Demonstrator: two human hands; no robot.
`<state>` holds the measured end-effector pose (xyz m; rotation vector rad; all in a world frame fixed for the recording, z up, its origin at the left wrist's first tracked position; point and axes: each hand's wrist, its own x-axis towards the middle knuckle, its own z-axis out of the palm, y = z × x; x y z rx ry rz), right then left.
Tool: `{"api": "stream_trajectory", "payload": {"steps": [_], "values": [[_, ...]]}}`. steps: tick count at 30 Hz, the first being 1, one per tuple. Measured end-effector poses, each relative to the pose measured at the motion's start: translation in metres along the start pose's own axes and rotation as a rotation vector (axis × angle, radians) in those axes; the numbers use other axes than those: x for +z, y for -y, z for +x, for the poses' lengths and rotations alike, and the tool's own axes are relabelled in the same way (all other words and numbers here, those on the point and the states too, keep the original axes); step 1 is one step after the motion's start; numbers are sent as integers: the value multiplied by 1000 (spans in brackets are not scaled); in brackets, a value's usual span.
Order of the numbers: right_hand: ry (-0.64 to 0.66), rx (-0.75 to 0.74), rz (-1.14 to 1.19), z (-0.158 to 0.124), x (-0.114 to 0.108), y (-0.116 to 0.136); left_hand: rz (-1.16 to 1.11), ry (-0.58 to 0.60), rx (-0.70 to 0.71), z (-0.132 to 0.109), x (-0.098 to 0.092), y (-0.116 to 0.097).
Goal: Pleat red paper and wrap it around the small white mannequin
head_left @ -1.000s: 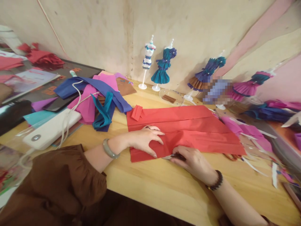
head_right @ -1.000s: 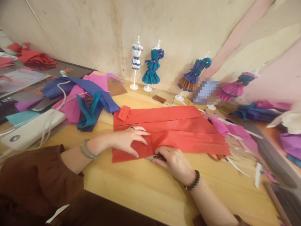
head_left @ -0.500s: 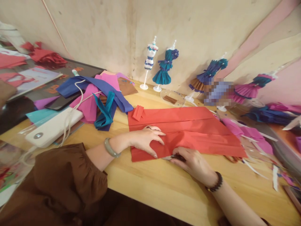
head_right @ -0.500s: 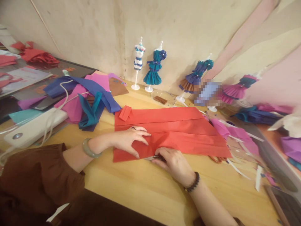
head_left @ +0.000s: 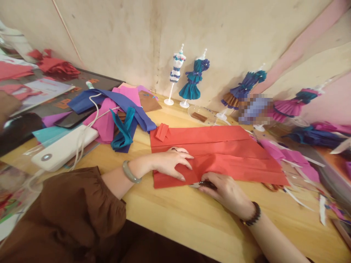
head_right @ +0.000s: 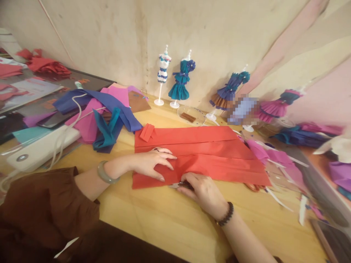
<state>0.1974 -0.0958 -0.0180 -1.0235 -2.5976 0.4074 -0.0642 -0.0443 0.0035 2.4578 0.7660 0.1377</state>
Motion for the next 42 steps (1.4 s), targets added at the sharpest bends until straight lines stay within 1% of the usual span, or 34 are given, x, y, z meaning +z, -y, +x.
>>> {"api": "stream_trajectory", "payload": {"steps": [6,10,22,28,42], "values": [[-7,-26,-8,1,-2,0,-6,-19,17,1,3,4],[-2,-19,-10,2,-2,2,-9,-24,22,0,3,4],[19,-24,13,4,0,5,-38,-12,9,0,2,4],[-2,-32,-4,5,0,7,-29,-1,12,0,2,3],[10,-27,3,5,2,9,-30,-7,7,0,2,4]]}}
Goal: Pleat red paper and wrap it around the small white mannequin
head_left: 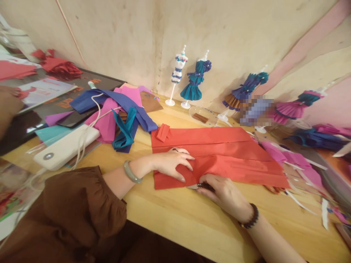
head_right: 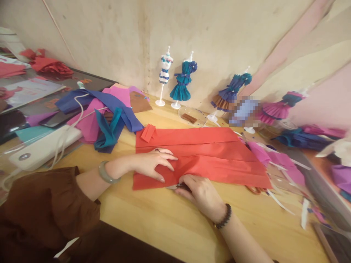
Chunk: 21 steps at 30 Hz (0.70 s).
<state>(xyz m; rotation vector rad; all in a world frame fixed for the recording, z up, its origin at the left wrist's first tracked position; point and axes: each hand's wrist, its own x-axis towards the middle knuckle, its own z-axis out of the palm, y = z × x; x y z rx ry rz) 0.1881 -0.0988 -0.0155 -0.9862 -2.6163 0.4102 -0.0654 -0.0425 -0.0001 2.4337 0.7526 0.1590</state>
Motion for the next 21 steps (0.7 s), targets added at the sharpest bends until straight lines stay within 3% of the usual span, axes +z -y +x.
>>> {"api": "stream_trajectory", "payload": {"steps": [21], "values": [[-7,-13,5,1,3,1,7,12,-12,-1,-2,-5]]}}
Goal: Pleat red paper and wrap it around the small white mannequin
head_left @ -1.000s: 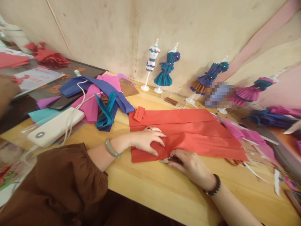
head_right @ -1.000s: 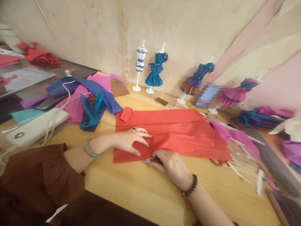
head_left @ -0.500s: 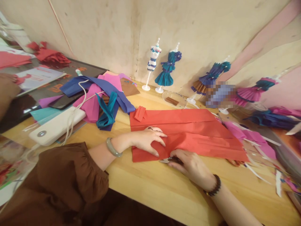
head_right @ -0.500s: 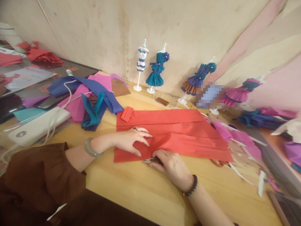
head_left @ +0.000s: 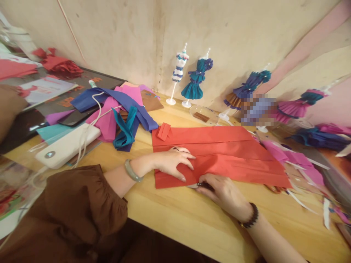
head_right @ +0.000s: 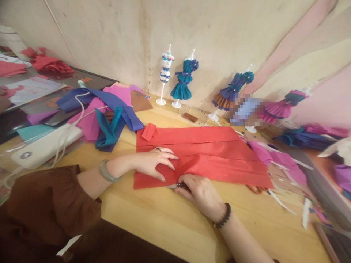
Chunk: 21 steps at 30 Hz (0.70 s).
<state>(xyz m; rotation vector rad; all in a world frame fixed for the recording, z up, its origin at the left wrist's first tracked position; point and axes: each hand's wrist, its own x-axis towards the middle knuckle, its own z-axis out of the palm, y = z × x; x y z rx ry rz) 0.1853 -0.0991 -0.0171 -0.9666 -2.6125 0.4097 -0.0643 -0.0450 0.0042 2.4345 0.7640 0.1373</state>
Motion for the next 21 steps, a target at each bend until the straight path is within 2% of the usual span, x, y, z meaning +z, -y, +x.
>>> {"api": "stream_trajectory", "payload": {"steps": [21], "values": [[14,7,-21,2,2,3,42,-22,31,2,4,5]]}}
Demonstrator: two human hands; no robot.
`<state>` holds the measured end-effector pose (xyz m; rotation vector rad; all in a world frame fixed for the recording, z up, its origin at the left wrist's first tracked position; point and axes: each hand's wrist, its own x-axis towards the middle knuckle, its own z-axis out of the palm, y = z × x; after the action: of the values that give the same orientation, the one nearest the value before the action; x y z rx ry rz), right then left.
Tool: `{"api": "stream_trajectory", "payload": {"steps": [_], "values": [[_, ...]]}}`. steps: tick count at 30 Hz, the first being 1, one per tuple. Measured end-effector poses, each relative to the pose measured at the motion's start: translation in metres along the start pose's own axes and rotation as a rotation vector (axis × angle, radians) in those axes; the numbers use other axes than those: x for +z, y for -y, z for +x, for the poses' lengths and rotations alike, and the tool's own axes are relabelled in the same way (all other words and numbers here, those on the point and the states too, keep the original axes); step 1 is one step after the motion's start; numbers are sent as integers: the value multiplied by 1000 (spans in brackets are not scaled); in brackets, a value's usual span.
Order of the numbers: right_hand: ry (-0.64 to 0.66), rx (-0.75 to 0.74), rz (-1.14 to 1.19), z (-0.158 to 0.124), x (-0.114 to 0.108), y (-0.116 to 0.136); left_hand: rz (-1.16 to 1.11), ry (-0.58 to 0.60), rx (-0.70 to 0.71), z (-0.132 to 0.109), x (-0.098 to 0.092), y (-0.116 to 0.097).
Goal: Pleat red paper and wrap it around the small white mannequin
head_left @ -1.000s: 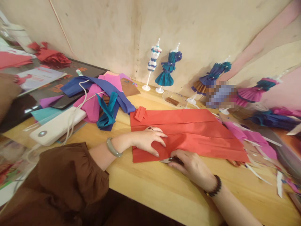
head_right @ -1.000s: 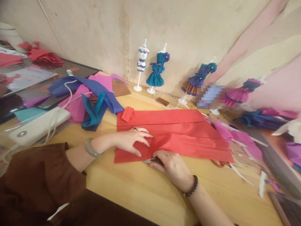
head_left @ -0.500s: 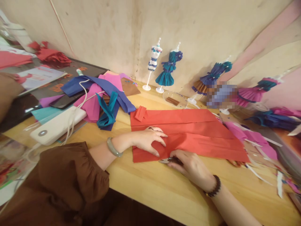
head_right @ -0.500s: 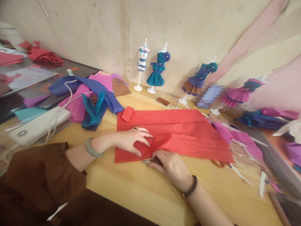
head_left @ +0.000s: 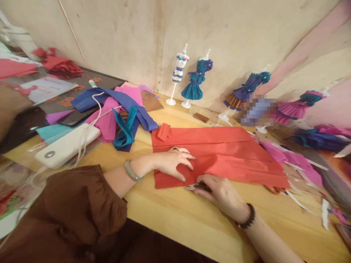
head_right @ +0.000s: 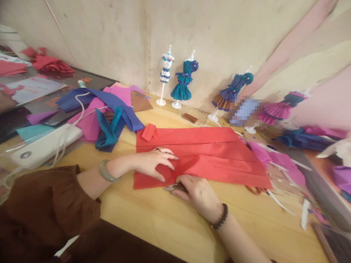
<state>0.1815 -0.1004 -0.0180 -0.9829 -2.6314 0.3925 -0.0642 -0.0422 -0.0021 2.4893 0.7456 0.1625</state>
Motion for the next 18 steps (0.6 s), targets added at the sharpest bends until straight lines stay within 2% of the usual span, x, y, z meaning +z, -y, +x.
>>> {"api": "stream_trajectory", "payload": {"steps": [18], "values": [[-19,-39,-14,0,2,0,-4,-8,-2,-1,0,-1]]}}
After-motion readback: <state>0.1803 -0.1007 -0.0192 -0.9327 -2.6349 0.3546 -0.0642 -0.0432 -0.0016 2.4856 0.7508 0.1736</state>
